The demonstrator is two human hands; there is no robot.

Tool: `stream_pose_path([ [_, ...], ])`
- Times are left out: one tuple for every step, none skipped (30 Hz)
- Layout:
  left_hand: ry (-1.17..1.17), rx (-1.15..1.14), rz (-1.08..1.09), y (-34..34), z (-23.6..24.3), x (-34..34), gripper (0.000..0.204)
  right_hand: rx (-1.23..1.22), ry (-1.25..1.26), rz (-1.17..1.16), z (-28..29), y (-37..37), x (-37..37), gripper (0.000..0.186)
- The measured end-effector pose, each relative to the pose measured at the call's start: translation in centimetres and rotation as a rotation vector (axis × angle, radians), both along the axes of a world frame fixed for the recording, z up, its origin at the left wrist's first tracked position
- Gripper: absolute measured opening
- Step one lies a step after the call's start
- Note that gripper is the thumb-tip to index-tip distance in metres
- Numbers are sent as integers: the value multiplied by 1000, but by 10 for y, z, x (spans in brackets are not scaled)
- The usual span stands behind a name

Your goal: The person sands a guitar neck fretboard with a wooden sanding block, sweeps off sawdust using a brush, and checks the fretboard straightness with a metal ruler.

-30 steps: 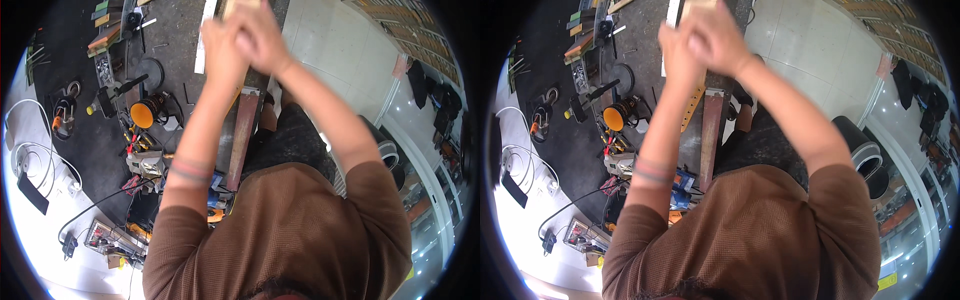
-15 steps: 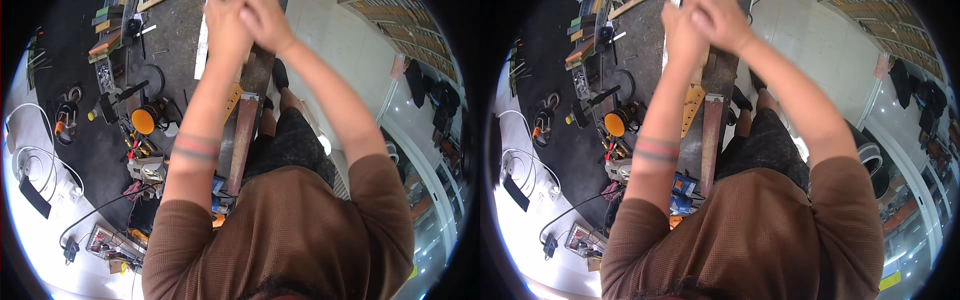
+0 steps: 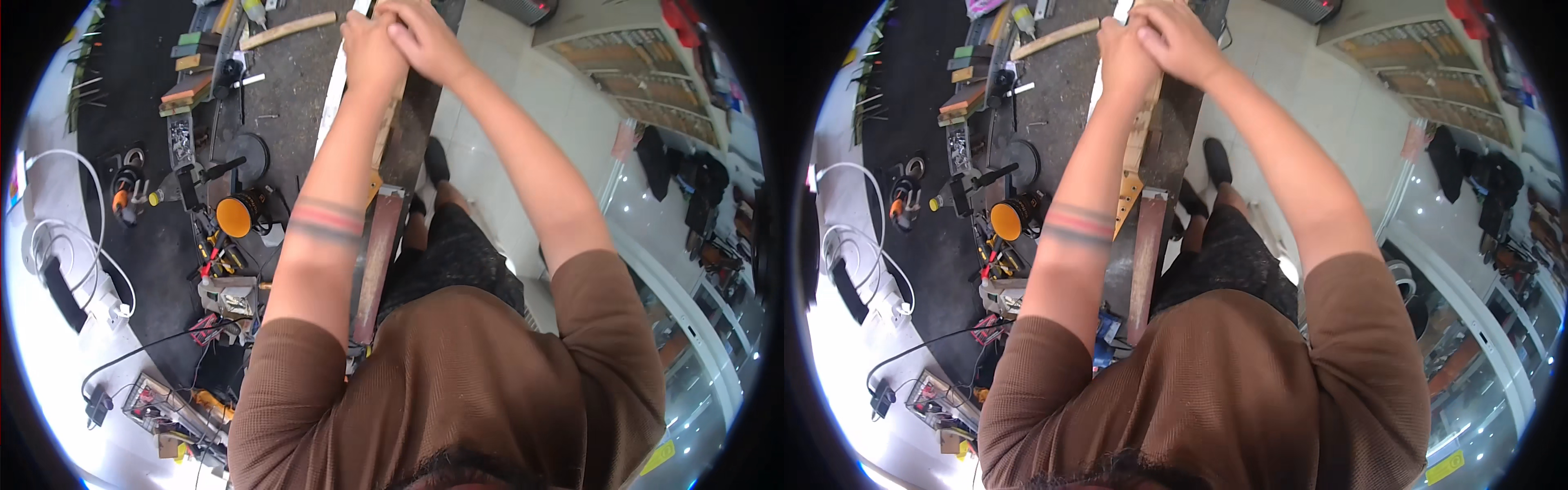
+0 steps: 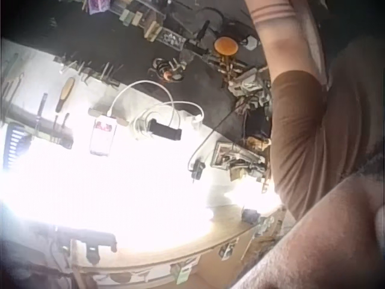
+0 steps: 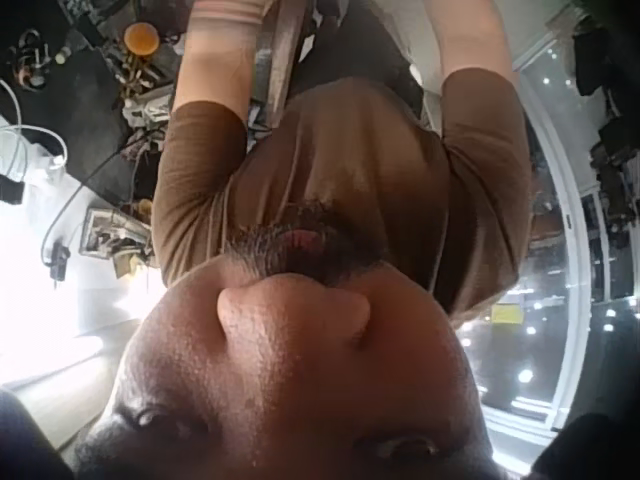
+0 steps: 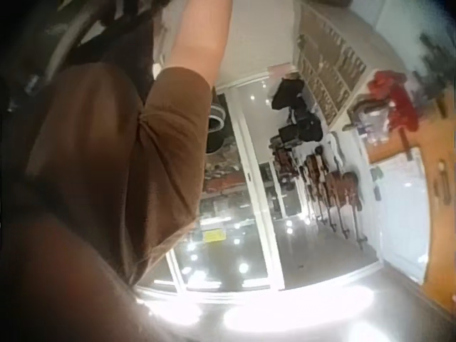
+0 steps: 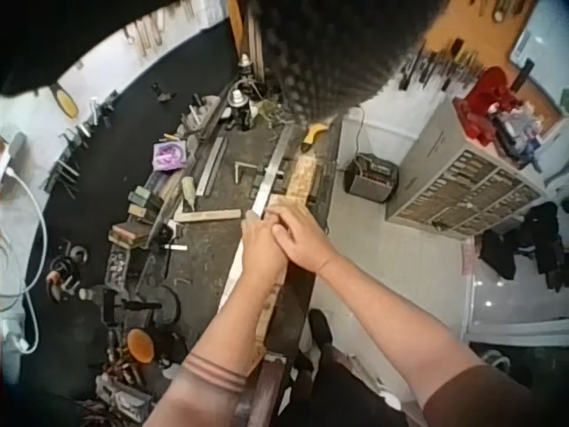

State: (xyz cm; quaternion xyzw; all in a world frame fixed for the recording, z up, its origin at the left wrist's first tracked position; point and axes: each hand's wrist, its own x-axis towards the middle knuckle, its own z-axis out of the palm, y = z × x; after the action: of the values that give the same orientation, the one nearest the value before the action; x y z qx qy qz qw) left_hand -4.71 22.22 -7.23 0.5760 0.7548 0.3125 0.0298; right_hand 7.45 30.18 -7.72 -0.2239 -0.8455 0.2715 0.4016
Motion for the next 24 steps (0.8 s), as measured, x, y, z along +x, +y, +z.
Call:
stream_pose_path([
  [-55,-27,68,26,16,5,36,5,-21,-7,20,24,-1,35],
  [-84,-42,71,24,30,1,50,42,-24,7,37,35,0,35],
  [-87,-14,87,18,45,-2,50,-1,62,-148,58,38,2,30],
  [-172,-7,154,6,64,-2,59,-50,151,-310,77,40,9,26],
  [-257,10,205,-1,84,-3,67,-121,135,-237,82,69,39,30],
  [-296,-17,251,-17,86,-17,68,-97,126,-242,85,80,55,34],
  [-340,-48,291,-35,77,-32,69,-69,-23,-247,80,95,75,34],
  [-275,-133,339,-55,72,-45,69,-50,-175,-250,67,109,94,34],
  [-214,-220,373,-67,69,-54,69,-194,-272,-291,43,129,117,34],
  [-160,-311,400,-76,66,-63,70,-341,-368,-321,28,155,127,34],
  [-103,-417,461,-88,62,-75,71,-339,-366,-274,29,172,115,34],
  [-102,-423,515,-95,58,-86,71,-111,-612,-279,31,185,99,36],
  [-56,-462,499,-95,55,-94,70,139,-843,-294,26,207,91,38],
  [-12,-507,487,-95,52,-99,68,241,-875,-216,23,235,78,37],
  [-22,-525,548,-99,47,-100,68,290,-884,-149,18,261,60,42],
  [17,-460,562,-96,43,-103,66,326,-892,-137,12,289,41,44],
  [58,-396,578,-94,40,-103,63,366,-898,-124,5,318,20,46],
  [40,-361,612,-91,44,-95,59,388,-930,-110,-4,344,7,48],
  [22,-390,669,-96,52,-81,59,406,-967,-92,-14,365,2,50],
  [15,-295,664,-102,64,-63,58,432,-957,-18,-22,384,3,47],
  [22,-187,658,-105,75,-49,56,466,-934,47,-23,405,-4,44],
  [-41,-206,711,-117,81,-28,52,487,-914,99,-22,418,-14,44],
  [-107,-232,729,-133,88,-5,50,534,-955,182,-22,425,-13,40],
  [-173,-255,745,-154,95,23,48,583,-994,263,-18,425,-15,36],
])
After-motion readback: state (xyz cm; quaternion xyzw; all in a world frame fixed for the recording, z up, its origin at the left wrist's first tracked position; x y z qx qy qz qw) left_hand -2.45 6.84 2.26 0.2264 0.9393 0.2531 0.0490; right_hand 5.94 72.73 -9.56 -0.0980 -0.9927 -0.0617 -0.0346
